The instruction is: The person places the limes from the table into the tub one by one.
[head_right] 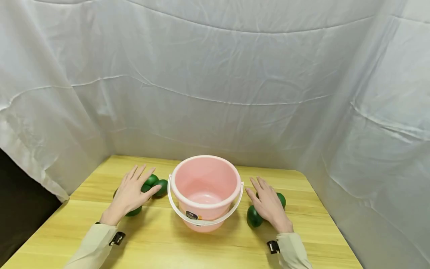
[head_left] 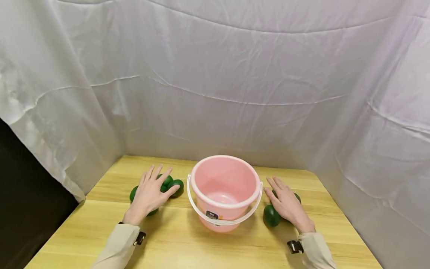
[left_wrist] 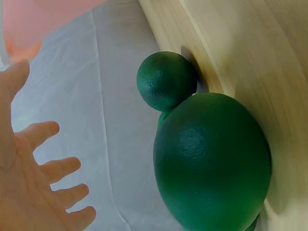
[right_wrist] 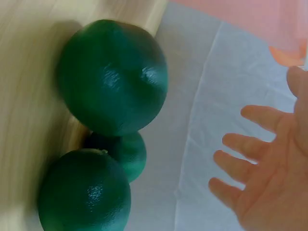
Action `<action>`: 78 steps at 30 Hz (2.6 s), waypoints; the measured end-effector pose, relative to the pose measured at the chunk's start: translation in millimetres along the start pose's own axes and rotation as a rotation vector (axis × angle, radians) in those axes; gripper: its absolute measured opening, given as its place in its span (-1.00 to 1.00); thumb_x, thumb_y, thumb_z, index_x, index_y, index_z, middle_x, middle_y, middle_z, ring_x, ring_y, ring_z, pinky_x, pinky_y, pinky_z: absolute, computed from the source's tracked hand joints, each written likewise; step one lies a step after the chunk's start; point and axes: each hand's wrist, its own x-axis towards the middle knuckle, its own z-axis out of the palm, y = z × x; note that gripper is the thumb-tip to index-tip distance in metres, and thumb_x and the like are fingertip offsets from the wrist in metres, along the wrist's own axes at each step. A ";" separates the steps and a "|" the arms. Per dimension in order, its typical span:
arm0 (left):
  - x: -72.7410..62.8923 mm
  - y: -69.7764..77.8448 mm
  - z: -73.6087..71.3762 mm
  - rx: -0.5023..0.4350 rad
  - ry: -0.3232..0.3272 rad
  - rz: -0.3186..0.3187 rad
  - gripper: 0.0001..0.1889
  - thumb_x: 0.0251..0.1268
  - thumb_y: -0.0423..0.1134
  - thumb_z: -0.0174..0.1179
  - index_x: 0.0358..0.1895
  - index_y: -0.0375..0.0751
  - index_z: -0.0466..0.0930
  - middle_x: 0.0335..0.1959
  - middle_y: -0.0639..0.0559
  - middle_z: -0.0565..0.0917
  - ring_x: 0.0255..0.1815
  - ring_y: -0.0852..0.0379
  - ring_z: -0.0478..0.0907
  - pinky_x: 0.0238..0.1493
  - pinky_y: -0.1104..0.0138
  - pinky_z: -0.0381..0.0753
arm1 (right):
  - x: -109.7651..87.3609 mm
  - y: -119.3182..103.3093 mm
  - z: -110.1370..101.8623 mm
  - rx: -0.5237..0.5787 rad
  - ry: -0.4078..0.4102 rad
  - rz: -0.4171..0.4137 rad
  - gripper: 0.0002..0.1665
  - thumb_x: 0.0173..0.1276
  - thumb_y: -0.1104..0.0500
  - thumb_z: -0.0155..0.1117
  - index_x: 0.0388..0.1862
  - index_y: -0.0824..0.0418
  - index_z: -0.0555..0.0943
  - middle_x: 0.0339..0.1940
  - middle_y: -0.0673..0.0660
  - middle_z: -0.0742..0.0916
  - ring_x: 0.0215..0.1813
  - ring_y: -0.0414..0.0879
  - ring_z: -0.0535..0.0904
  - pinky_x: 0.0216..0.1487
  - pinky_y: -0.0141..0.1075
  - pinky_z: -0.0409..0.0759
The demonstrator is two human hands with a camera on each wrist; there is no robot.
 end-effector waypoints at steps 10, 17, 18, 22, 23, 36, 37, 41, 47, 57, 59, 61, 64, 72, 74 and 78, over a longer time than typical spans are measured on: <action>-5.4 -5.8 0.9 -0.125 0.022 -0.035 -0.28 0.38 0.26 0.05 0.48 -0.06 0.25 0.47 -0.28 0.26 0.52 -0.34 0.05 0.37 -0.33 0.13 | -0.1 -22.6 -7.6 0.205 0.191 -0.130 -0.49 0.54 0.00 0.07 0.39 0.10 0.44 0.41 0.21 0.48 0.42 0.24 0.37 0.30 0.27 0.35; -11.0 -12.4 -0.7 -0.178 0.032 -0.043 -0.31 0.40 0.18 0.09 0.45 -0.14 0.29 0.43 -0.30 0.33 0.47 -0.33 0.15 0.31 -0.32 0.24 | -2.3 -36.7 -8.0 0.268 0.315 -0.344 -0.46 0.23 0.23 0.43 0.22 0.14 0.59 0.28 0.16 0.59 0.30 0.11 0.50 0.31 -0.14 0.47; -11.6 -13.2 -1.3 -0.182 0.029 -0.041 -0.31 0.40 0.17 0.10 0.45 -0.16 0.29 0.42 -0.29 0.33 0.46 -0.33 0.17 0.30 -0.31 0.26 | -2.2 -38.0 -7.7 0.278 0.316 -0.384 -0.45 0.17 0.25 0.47 0.18 0.16 0.60 0.27 0.17 0.60 0.29 0.12 0.52 0.32 -0.26 0.45; -14.9 -17.3 -3.2 -0.193 0.009 -0.053 -0.32 0.40 0.12 0.13 0.44 -0.20 0.29 0.40 -0.28 0.36 0.42 -0.32 0.24 0.26 -0.29 0.32 | -1.2 -40.6 -5.3 0.315 0.295 -0.512 -0.43 0.02 0.22 0.58 0.08 0.15 0.66 0.21 0.24 0.62 0.25 0.12 0.53 0.32 -0.53 0.33; -15.9 -18.5 -3.5 -0.195 0.003 -0.057 -0.32 0.40 0.12 0.13 0.44 -0.21 0.29 0.40 -0.28 0.36 0.41 -0.33 0.25 0.26 -0.29 0.31 | -0.8 -40.7 -4.6 0.320 0.294 -0.536 -0.43 0.01 0.18 0.60 0.07 0.13 0.67 0.20 0.26 0.62 0.26 0.13 0.52 0.34 -0.54 0.32; -29.2 -35.0 -15.7 -0.203 -0.027 -0.081 -0.35 0.41 0.02 0.16 0.40 -0.32 0.31 0.35 -0.40 0.39 0.35 -0.42 0.31 0.27 -0.28 0.32 | -1.0 -45.8 -2.3 0.337 0.293 -0.591 -0.32 -0.19 0.27 0.67 0.03 0.11 0.67 0.14 0.31 0.62 0.26 0.23 0.49 0.36 -0.49 0.35; -29.7 -36.1 -16.1 -0.203 -0.029 -0.082 -0.36 0.41 0.01 0.16 0.39 -0.33 0.32 0.35 -0.40 0.39 0.34 -0.42 0.31 0.27 -0.28 0.32 | -0.6 -45.9 -2.3 0.336 0.296 -0.596 -0.31 -0.22 0.29 0.68 0.02 0.13 0.67 0.14 0.32 0.62 0.24 0.25 0.49 0.36 -0.49 0.35; -32.2 -40.3 -18.1 -0.203 -0.041 -0.094 -0.37 0.37 -0.02 0.20 0.36 -0.36 0.36 0.32 -0.42 0.42 0.31 -0.44 0.34 0.23 -0.28 0.35 | 0.3 -50.0 -5.9 0.353 0.303 -0.622 -0.33 -0.29 0.36 0.67 -0.06 0.22 0.68 0.08 0.34 0.63 0.16 0.32 0.51 0.32 -0.48 0.40; -35.9 -49.3 -19.9 -0.204 -0.045 -0.116 -0.43 0.33 -0.07 0.26 0.27 -0.39 0.45 0.23 -0.43 0.50 0.25 -0.44 0.41 0.19 -0.25 0.41 | -5.0 -70.0 -21.8 0.356 0.301 -0.622 -0.41 -0.30 0.41 0.65 -0.15 0.30 0.68 0.02 0.32 0.65 0.08 0.34 0.55 0.27 -0.47 0.46; -45.4 -57.6 -16.0 -0.194 -0.022 -0.101 -0.52 0.21 -0.19 0.36 0.11 -0.44 0.57 0.12 -0.42 0.58 0.17 -0.42 0.48 0.16 -0.20 0.46 | -11.0 -73.3 -19.9 0.375 0.324 -0.627 -0.38 -0.34 0.44 0.65 -0.15 0.31 0.69 0.00 0.34 0.66 0.05 0.36 0.55 0.27 -0.46 0.47; -45.7 -58.1 -15.1 -0.193 -0.016 -0.101 -0.54 0.19 -0.19 0.37 0.09 -0.43 0.59 0.11 -0.41 0.59 0.16 -0.42 0.49 0.15 -0.20 0.47 | -9.2 -69.3 -16.6 0.368 0.323 -0.622 -0.38 -0.34 0.45 0.64 -0.15 0.32 0.69 0.00 0.34 0.66 0.06 0.35 0.56 0.26 -0.46 0.48; -46.0 -58.1 -14.1 -0.192 -0.016 -0.090 -0.55 0.17 -0.19 0.38 0.06 -0.41 0.61 0.08 -0.39 0.61 0.13 -0.41 0.52 0.13 -0.20 0.48 | -5.8 -62.3 -11.4 0.362 0.327 -0.624 -0.38 -0.33 0.43 0.65 -0.14 0.32 0.69 0.01 0.35 0.66 0.08 0.33 0.56 0.27 -0.47 0.47; -47.0 -57.4 -12.7 -0.192 -0.025 -0.060 -0.57 0.15 -0.18 0.41 0.02 -0.41 0.64 0.04 -0.37 0.64 0.09 -0.39 0.55 0.11 -0.19 0.50 | -0.7 -51.7 -3.9 0.354 0.330 -0.627 -0.37 -0.32 0.39 0.67 -0.12 0.30 0.69 0.03 0.34 0.66 0.10 0.31 0.56 0.29 -0.50 0.44; -49.9 -54.0 -9.3 -0.184 -0.078 -0.034 -0.53 0.08 -0.12 0.47 0.01 -0.35 0.66 -0.02 -0.26 0.68 -0.02 -0.23 0.62 -0.03 -0.06 0.61 | 2.7 -43.4 0.4 0.347 0.285 -0.588 -0.41 -0.18 0.27 0.68 -0.07 0.15 0.70 0.11 0.21 0.66 0.20 0.19 0.55 0.31 -0.52 0.40; -49.5 -53.1 -8.7 -0.182 -0.095 -0.040 -0.52 0.08 -0.12 0.46 0.02 -0.34 0.65 -0.02 -0.26 0.69 -0.03 -0.19 0.62 -0.05 -0.03 0.61 | 2.3 -44.0 -0.6 0.347 0.277 -0.577 -0.44 -0.15 0.26 0.67 -0.07 0.15 0.70 0.12 0.19 0.66 0.21 0.16 0.55 0.31 -0.52 0.40; -49.8 -51.9 -9.0 -0.173 -0.125 -0.042 -0.51 0.07 -0.13 0.47 0.04 -0.33 0.65 -0.02 -0.25 0.69 -0.06 -0.15 0.62 -0.08 -0.01 0.61 | 2.5 -45.5 -2.3 0.343 0.267 -0.574 -0.44 -0.12 0.24 0.66 -0.05 0.14 0.70 0.12 0.24 0.66 0.21 0.15 0.55 0.32 -0.51 0.39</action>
